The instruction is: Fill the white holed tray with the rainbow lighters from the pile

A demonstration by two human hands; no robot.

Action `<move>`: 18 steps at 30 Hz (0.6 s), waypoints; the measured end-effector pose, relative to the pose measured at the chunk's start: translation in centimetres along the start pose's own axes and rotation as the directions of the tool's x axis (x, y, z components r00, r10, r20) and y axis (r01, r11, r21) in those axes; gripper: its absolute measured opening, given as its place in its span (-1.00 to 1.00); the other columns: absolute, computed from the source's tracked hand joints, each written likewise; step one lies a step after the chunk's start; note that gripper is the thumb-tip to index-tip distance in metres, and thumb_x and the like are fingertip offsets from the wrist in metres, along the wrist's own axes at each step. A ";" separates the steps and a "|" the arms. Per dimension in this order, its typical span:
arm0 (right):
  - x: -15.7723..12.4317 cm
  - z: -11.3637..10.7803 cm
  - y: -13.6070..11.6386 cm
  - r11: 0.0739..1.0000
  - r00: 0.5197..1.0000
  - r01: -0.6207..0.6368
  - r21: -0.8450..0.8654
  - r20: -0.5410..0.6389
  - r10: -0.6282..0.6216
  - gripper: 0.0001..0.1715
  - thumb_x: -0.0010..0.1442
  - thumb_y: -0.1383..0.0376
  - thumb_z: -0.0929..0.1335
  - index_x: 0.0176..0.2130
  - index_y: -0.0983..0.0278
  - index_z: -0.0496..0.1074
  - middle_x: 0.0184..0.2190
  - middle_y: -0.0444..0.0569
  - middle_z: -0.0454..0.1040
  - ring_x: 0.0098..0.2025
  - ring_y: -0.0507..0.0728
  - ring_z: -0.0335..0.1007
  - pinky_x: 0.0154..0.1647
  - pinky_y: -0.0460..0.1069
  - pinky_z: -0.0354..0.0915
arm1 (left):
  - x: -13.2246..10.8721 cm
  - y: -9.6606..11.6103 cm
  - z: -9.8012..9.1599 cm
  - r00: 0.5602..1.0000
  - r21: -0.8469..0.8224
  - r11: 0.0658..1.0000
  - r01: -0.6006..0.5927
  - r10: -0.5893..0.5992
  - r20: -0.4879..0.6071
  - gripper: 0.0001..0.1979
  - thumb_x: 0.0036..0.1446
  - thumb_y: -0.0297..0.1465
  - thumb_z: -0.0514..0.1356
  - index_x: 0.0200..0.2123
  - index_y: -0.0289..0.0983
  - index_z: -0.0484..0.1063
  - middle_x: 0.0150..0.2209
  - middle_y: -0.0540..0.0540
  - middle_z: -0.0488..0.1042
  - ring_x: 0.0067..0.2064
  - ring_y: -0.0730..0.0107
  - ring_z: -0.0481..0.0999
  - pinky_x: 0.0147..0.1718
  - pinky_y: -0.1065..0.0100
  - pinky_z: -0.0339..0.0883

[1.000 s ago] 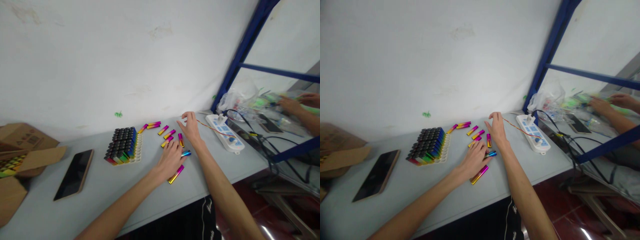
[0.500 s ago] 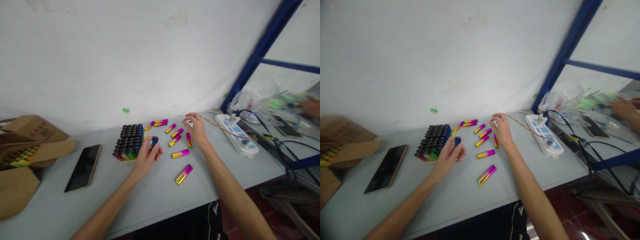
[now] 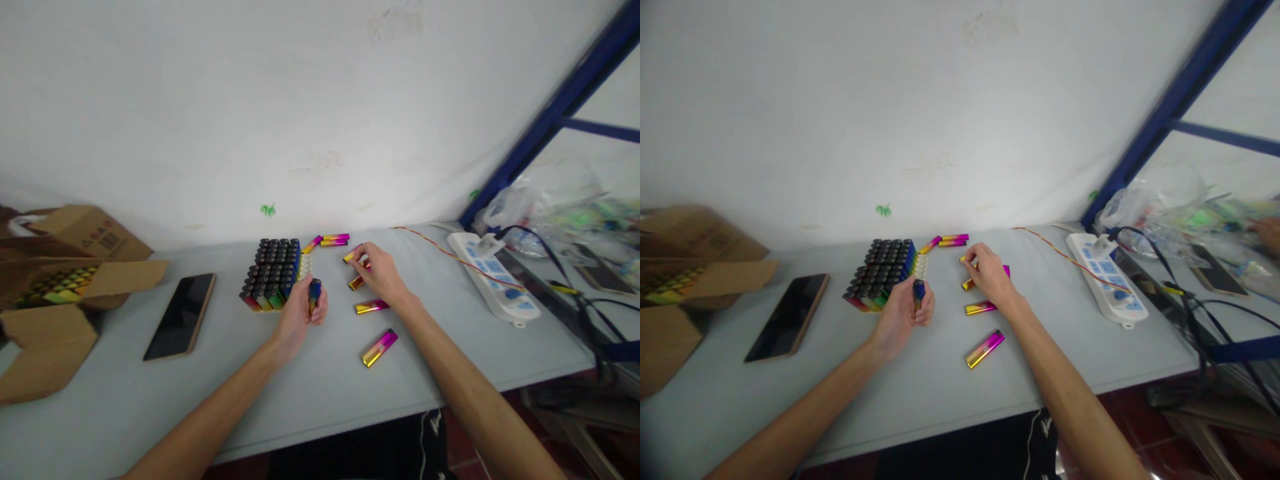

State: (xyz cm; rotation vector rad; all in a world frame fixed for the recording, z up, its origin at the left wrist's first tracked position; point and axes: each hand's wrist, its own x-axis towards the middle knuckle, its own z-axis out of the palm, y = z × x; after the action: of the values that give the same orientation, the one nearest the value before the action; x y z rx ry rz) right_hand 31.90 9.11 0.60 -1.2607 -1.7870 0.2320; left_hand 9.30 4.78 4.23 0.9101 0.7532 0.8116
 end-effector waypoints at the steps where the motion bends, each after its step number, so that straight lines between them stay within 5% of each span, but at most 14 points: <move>1: 0.0 -0.1 -0.1 1.000 1.000 0.004 -0.012 -0.029 -0.004 -0.79 0.29 0.32 0.45 -0.21 0.17 0.32 -0.22 -0.04 0.45 -0.22 0.18 0.44 -0.18 0.10 0.47 | 0.0 0.0 0.0 1.000 -0.001 1.000 0.011 -0.011 -0.006 -0.49 0.32 0.00 0.05 -0.54 -0.24 0.21 -0.61 0.10 0.06 -0.57 0.53 0.02 -0.58 0.49 0.01; 4: 0.1 -0.5 -0.6 0.999 0.997 0.012 -0.044 -0.071 -0.015 -0.66 0.19 0.36 0.50 -0.18 0.15 0.29 -0.12 0.00 0.36 -0.17 0.20 0.41 -0.17 0.13 0.50 | 0.3 -0.1 -0.1 0.999 -0.002 0.999 0.039 -0.039 -0.023 -0.52 0.32 -0.05 0.01 -0.55 -0.22 0.18 -0.60 0.11 0.01 -0.58 0.52 -0.02 -0.60 0.49 -0.04; 18: 0.0 -0.5 -1.2 0.999 0.999 0.049 -0.012 -0.002 -0.049 -0.76 0.29 0.38 0.40 -0.09 0.15 0.32 -0.05 0.05 0.31 -0.08 0.22 0.42 -0.12 0.16 0.57 | 0.2 -0.4 0.3 0.996 -0.009 1.000 0.029 -0.030 -0.084 -0.55 0.32 -0.08 0.05 -0.53 -0.23 0.17 -0.57 0.11 0.01 -0.59 0.54 -0.03 -0.63 0.53 -0.07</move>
State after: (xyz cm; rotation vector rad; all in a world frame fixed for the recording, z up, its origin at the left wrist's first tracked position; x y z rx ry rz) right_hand 31.53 8.37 1.61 -1.2234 -1.8174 0.1928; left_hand 9.76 4.66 4.02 0.8605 0.8344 0.8297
